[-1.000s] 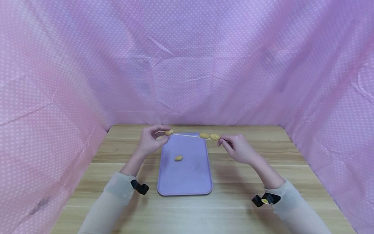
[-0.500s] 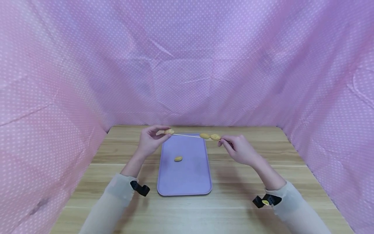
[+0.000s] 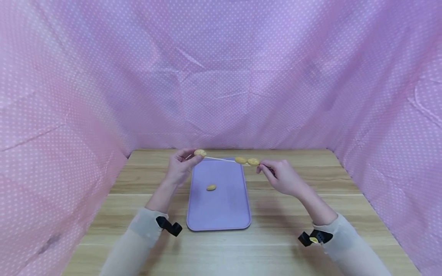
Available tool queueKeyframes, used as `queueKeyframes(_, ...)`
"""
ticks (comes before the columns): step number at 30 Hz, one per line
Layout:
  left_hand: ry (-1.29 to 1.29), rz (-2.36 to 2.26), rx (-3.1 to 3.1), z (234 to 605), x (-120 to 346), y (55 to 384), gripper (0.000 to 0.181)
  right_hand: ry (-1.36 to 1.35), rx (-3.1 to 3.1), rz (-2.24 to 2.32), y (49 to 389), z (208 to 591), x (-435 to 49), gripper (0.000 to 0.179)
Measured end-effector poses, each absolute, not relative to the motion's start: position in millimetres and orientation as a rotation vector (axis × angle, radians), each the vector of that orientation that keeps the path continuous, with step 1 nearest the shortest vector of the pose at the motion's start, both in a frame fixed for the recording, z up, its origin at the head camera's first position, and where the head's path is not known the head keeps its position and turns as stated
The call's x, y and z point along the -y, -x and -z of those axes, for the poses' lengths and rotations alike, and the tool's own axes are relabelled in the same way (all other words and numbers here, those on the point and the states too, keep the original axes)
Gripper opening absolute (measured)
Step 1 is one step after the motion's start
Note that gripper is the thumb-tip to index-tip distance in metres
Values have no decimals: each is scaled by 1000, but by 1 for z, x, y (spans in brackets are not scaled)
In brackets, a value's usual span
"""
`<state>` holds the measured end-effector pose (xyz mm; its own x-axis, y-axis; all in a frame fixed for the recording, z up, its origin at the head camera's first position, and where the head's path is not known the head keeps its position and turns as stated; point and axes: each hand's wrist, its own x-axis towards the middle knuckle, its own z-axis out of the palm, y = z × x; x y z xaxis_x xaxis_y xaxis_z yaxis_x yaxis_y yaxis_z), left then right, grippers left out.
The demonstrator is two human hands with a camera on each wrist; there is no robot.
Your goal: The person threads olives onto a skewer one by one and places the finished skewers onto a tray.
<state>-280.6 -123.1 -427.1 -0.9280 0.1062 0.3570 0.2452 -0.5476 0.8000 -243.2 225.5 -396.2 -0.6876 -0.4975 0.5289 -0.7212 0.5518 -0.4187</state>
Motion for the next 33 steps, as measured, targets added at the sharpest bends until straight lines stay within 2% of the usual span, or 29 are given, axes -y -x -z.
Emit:
queueKeyframes(4, 504, 2763, 1302, 426, 117, 277, 24, -991, 2417, -889, 242, 396, -223, 24)
queueKeyframes(13, 298, 2956, 1080, 424, 104, 275, 16, -996, 2396, -860, 240, 394, -223, 22)
queueKeyframes(33, 308, 3067, 1011, 426, 100, 275, 19, -1018, 2380, -856, 245, 399, -215, 22)
